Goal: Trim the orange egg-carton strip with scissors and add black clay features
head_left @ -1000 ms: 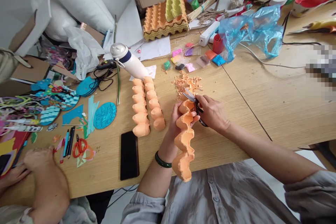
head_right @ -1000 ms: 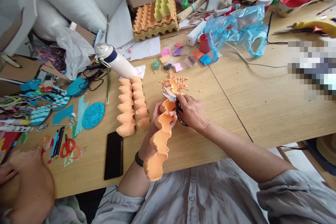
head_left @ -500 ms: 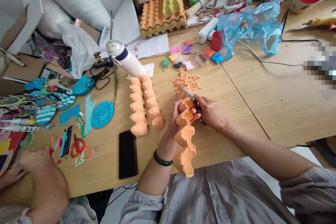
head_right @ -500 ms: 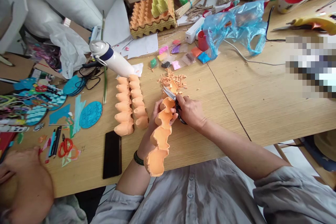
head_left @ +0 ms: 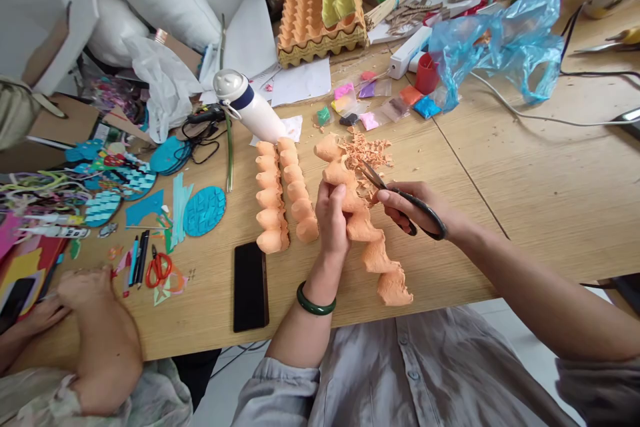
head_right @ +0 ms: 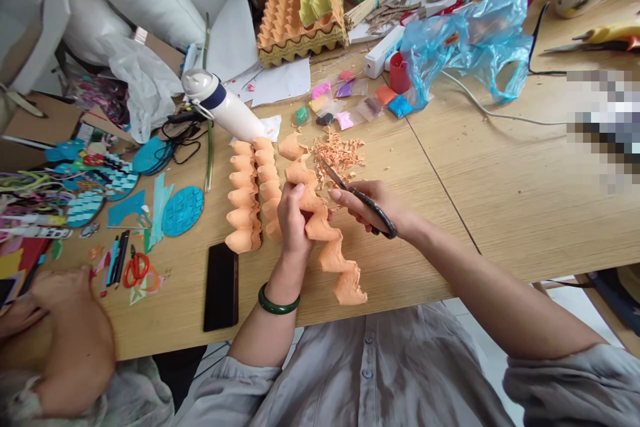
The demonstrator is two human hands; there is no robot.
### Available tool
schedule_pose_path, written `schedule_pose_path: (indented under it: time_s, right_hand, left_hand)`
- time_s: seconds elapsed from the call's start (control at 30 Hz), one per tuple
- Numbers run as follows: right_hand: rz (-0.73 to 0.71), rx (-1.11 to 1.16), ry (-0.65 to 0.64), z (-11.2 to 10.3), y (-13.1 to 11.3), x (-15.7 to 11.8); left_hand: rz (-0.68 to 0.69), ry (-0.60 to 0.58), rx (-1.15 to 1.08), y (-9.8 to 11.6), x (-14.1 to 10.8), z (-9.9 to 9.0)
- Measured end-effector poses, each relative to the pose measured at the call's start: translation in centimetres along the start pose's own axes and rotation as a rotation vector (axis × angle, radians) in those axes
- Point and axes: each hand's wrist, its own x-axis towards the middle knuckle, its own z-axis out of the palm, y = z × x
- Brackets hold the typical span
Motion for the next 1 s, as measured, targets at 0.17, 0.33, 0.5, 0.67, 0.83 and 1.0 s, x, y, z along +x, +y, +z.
schedule_pose_path:
  time_s: [0.17, 0.33, 0.5, 0.67, 0.83, 1.0]
  right_hand:
    - [0.002, -0.047, -0.089, 0.3, -0.3, -1.0]
    - [-0.042, -0.146, -0.066, 0.3, -0.3, -1.2]
    - [-0.022, -0.184, -0.011, -0.2, 0.1, -1.4]
    - [-0.013, -0.116, 0.009, -0.4, -0.5, -1.3]
    - [-0.059, -0.151, 0.000, -0.4, -1.7, -0.8]
    - [-0.169, -0.391, 0.080, 0.0, -1.9, -0.4]
  left_hand:
    - [0.095, 0.009, 0.023, -0.5, -0.1, -0.1]
    - [0.090, -0.016, 0.048, -0.6, -0.3, 0.1]
    - [0.142, -0.010, 0.052, -0.3, -0.8, 0.5]
    - [0.103, 0.005, 0.049, -0.3, -0.9, 0.5]
    - [-0.002, -0.001, -0.088, -0.4, -0.9, 0.3]
    - [0.007, 0.081, -0.002, -0.3, -0.8, 0.3]
